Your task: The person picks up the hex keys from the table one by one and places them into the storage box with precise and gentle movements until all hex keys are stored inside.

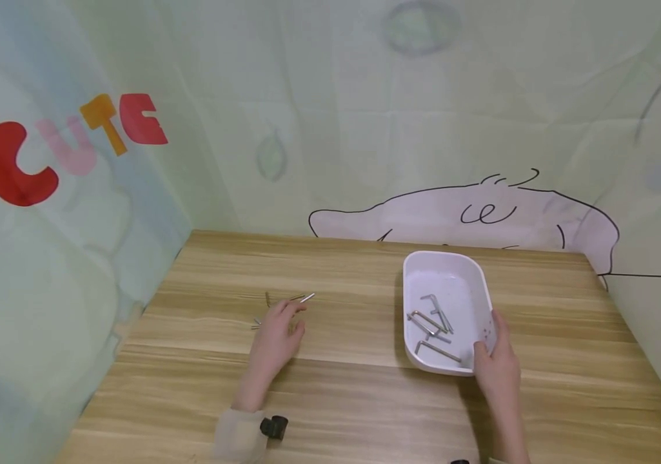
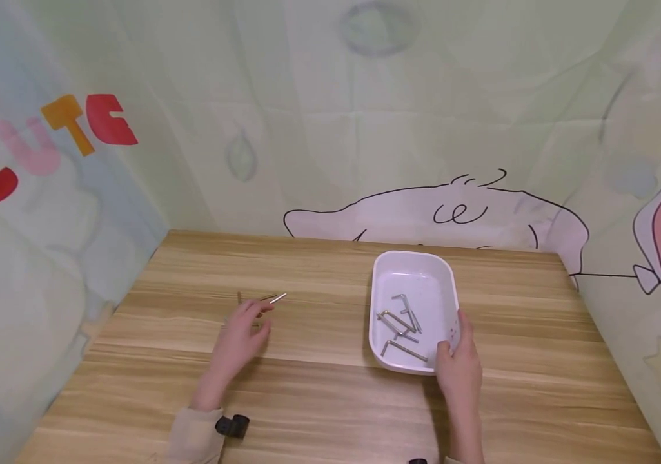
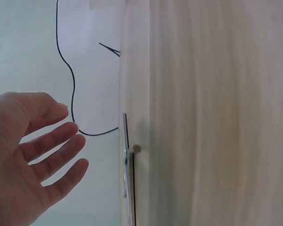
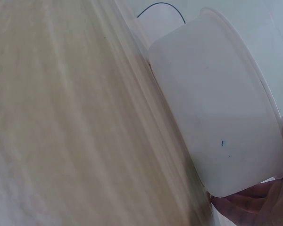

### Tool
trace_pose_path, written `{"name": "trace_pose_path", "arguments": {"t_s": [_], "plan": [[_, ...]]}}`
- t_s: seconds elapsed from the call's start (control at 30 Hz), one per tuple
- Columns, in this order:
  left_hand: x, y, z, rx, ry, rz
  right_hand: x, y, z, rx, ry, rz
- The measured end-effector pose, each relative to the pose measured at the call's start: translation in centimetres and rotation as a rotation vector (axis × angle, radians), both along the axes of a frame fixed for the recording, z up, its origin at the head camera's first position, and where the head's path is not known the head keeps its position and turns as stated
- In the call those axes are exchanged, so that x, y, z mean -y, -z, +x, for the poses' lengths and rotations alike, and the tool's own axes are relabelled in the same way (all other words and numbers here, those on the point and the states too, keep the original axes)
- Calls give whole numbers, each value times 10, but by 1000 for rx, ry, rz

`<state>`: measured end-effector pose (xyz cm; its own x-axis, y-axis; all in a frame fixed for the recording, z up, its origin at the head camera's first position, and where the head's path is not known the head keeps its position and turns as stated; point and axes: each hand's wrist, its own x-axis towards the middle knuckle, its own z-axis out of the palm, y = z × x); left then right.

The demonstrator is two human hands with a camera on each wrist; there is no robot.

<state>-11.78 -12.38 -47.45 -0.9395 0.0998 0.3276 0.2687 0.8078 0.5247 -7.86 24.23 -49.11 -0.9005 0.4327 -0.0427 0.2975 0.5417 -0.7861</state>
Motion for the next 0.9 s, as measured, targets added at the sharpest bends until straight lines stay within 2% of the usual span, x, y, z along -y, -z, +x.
{"name": "trace_pose_path", "arguments": {"t_s": [0.37, 0.6, 0.9], "plan": [[23, 8, 1, 12, -26, -81, 0, -2, 1, 9, -3, -1], [33, 12, 0, -5, -2, -141, 0, -2, 0, 7, -6, -5], [40, 15, -7, 51, 53, -215, 0, -2, 1, 6, -9, 8]]}}
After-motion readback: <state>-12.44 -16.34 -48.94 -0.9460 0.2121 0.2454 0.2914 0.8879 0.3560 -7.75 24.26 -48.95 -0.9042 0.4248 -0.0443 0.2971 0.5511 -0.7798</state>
